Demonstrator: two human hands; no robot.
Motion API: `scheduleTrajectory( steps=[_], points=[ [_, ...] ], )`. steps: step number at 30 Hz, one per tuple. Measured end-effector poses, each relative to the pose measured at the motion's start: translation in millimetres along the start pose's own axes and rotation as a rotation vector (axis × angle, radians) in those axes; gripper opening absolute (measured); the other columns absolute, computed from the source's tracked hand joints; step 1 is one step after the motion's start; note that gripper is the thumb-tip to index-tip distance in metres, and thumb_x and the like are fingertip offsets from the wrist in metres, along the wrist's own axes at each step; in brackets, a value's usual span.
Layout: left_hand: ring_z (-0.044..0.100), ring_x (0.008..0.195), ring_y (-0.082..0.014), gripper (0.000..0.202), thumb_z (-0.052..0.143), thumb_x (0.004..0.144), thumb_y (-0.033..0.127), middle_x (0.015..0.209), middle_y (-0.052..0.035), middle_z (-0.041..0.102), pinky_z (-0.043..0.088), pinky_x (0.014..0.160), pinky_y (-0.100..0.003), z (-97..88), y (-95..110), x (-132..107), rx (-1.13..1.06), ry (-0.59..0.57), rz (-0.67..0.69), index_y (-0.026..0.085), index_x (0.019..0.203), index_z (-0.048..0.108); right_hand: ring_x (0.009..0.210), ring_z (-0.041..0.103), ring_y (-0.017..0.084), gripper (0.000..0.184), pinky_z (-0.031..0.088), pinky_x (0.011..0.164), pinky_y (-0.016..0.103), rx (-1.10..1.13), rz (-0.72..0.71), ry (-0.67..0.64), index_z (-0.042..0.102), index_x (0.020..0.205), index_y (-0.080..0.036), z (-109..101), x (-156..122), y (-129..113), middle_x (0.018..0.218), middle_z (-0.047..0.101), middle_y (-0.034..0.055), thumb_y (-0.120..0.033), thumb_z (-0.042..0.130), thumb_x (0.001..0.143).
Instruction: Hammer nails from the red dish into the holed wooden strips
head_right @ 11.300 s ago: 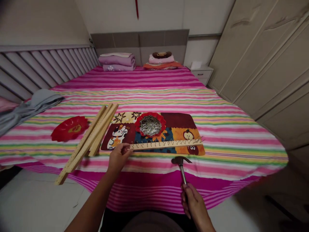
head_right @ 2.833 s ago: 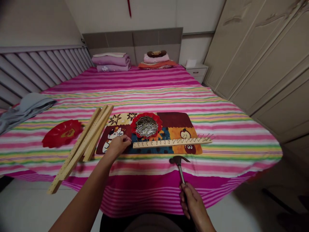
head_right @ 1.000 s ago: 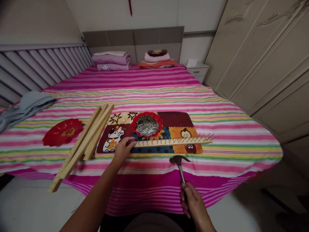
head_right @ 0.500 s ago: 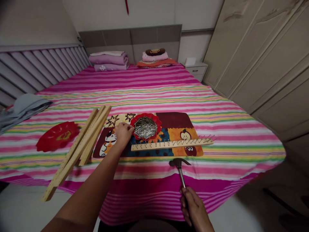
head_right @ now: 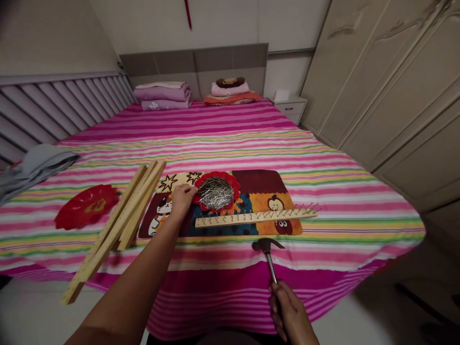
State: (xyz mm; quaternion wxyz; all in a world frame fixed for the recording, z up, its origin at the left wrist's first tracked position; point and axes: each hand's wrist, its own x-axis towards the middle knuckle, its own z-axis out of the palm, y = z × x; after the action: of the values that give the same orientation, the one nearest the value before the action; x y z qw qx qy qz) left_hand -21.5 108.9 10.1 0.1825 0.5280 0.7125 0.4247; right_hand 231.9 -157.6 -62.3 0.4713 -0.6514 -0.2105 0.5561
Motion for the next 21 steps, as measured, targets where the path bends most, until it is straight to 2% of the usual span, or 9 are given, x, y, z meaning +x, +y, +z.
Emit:
scheduleTrajectory(
  steps=[3, 5, 7, 10, 14, 18, 21],
  points=[
    [0.058, 0.075, -0.0154, 0.018, 0.064, 0.063, 0.034, 0.074, -0.0011, 0.065, 0.045, 0.078, -0.029, -15.8, -7, -12, -0.385, -0.012, 0.000, 0.017, 0.067, 0.067, 0.032, 0.028, 0.004, 0.039, 0.017, 0.027, 0.014, 0.010, -0.016, -0.010, 0.051, 0.077, -0.020, 0, 1, 1, 0.051, 0.044, -0.0074, -0.058, 0.057, 0.073],
    [0.058, 0.064, -0.0122, 0.023, 0.067, 0.059, 0.036, 0.068, 0.0012, 0.064, 0.047, 0.070, -0.027, -29.0, -14, -26, -0.583, -0.042, -0.073, 0.016, 0.071, 0.064, 0.031, 0.028, 0.004, 0.040, 0.017, 0.027, 0.015, 0.010, -0.028, -0.019, 0.050, 0.077, -0.020, -1, 1, 3, 0.050, 0.043, -0.0078, -0.059, 0.056, 0.073],
    [0.057, 0.059, -0.0108, 0.030, 0.072, 0.052, 0.036, 0.064, 0.0023, 0.062, 0.047, 0.063, -0.025, -41.1, -20, -45, -0.682, -0.061, -0.169, 0.015, 0.073, 0.062, 0.031, 0.027, 0.004, 0.040, 0.017, 0.027, 0.015, 0.000, -0.039, -0.028, 0.050, 0.077, -0.021, -1, 2, 3, 0.049, 0.043, -0.0078, -0.060, 0.056, 0.073],
    [0.059, 0.056, -0.0107, 0.038, 0.077, 0.047, 0.036, 0.060, 0.0022, 0.062, 0.047, 0.059, -0.023, -51.6, -27, -74, -0.714, -0.154, -0.278, 0.014, 0.074, 0.061, 0.031, 0.027, 0.004, 0.039, 0.018, 0.026, 0.015, -0.007, -0.040, -0.040, 0.050, 0.077, -0.021, -1, 2, 2, 0.050, 0.043, -0.0078, -0.059, 0.057, 0.073],
    [0.060, 0.056, -0.0096, 0.039, 0.077, 0.046, 0.035, 0.062, 0.0012, 0.064, 0.047, 0.058, -0.022, -52.8, -25, -100, -0.730, -0.240, -0.352, 0.013, 0.075, 0.062, 0.031, 0.028, 0.004, 0.038, 0.018, 0.026, 0.015, -0.012, -0.039, -0.045, 0.051, 0.078, -0.021, -2, 3, 2, 0.050, 0.044, -0.0075, -0.058, 0.057, 0.073],
    [0.058, 0.052, -0.0092, 0.042, 0.074, 0.049, 0.032, 0.059, 0.0026, 0.063, 0.047, 0.055, -0.022, -53.4, -22, -107, -0.717, -0.246, -0.384, 0.013, 0.084, 0.059, 0.030, 0.028, 0.005, 0.042, 0.019, 0.025, 0.016, -0.026, -0.021, -0.059, 0.051, 0.078, -0.021, -7, 9, 8, 0.050, 0.044, -0.0074, -0.061, 0.058, 0.070],
    [0.056, 0.046, -0.0108, 0.048, 0.071, 0.048, 0.027, 0.054, 0.0042, 0.061, 0.045, 0.049, -0.022, -57.2, -28, -106, -0.672, -0.192, -0.422, 0.015, 0.090, 0.051, 0.031, 0.029, 0.005, 0.043, 0.019, 0.025, 0.016, -0.014, -0.023, -0.074, 0.052, 0.079, -0.021, -8, 10, 9, 0.051, 0.044, -0.0073, -0.062, 0.057, 0.070]
  ],
)
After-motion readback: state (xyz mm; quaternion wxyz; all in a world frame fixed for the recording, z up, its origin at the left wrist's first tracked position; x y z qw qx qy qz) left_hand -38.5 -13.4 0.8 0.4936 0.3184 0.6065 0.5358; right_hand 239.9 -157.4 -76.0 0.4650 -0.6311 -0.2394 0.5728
